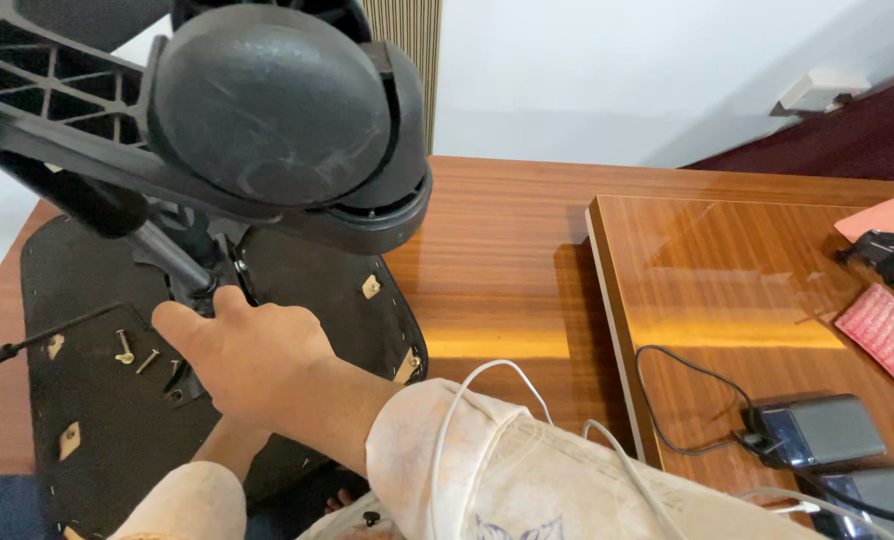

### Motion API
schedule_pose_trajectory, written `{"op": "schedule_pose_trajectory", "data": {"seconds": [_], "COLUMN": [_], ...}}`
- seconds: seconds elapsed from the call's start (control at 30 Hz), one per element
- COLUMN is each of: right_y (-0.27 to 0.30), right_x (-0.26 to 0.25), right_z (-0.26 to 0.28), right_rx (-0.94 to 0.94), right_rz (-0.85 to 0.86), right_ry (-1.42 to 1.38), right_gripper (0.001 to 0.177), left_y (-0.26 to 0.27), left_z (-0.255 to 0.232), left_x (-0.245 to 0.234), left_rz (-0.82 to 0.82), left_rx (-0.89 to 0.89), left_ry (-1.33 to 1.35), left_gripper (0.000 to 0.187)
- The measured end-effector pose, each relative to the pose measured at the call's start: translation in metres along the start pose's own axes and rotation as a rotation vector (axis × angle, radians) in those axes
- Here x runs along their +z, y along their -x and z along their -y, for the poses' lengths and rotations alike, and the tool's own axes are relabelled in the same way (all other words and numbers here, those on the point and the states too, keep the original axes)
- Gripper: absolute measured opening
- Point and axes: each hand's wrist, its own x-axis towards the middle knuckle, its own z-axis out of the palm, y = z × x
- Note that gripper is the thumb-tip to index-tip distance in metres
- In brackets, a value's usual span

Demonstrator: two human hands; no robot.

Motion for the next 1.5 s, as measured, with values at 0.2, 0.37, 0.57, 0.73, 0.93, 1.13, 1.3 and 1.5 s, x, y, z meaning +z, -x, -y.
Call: {"op": "schedule_pose_trajectory", "data": {"seconds": [0.2, 0.37, 0.57, 0.73, 0.93, 1.13, 1.3, 1.5], "right_y": [0.005, 0.008, 0.007, 0.008, 0.017, 0.023, 0.027, 0.046], "right_x": [0.000, -0.002, -0.012, -0.018, -0.012, -0.005, -0.001, 0.002], "right_z": [-0.005, -0.013, -0.021, -0.028, -0.026, -0.027, -0.026, -0.022], "right_rx": [0.000, 0.007, 0.067, 0.100, 0.098, 0.122, 0.133, 0.076], "right_rz": [-0.003, -0.026, -0.040, -0.030, -0.078, -0.101, -0.070, -0.111], "right_ry": [-0.007, -0.048, -0.045, -0.088, -0.068, -0.111, -0.086, -0.051], "right_gripper": [0.052, 0.051, 0.050, 0.050, 0.047, 0.045, 0.047, 0.046], "left_y": [-0.002, -0.004, -0.010, -0.015, -0.011, 0.003, 0.015, 0.015], "left_z": [0.003, 0.007, 0.006, 0.004, 0.004, 0.010, 0.016, 0.012], "left_x": [0.006, 0.013, 0.016, 0.020, 0.022, 0.022, 0.020, 0.023], "left_rz": [-0.001, 0.004, 0.008, 0.014, 0.012, 0.004, -0.011, -0.004], "left_rx": [-0.003, -0.010, -0.002, 0.006, 0.012, 0.005, -0.006, 0.001], "left_ry": [-0.001, 0.000, -0.003, -0.016, -0.029, -0.031, -0.035, -0.054], "left_gripper": [0.039, 0.039, 0.039, 0.039, 0.039, 0.039, 0.039, 0.039]}}
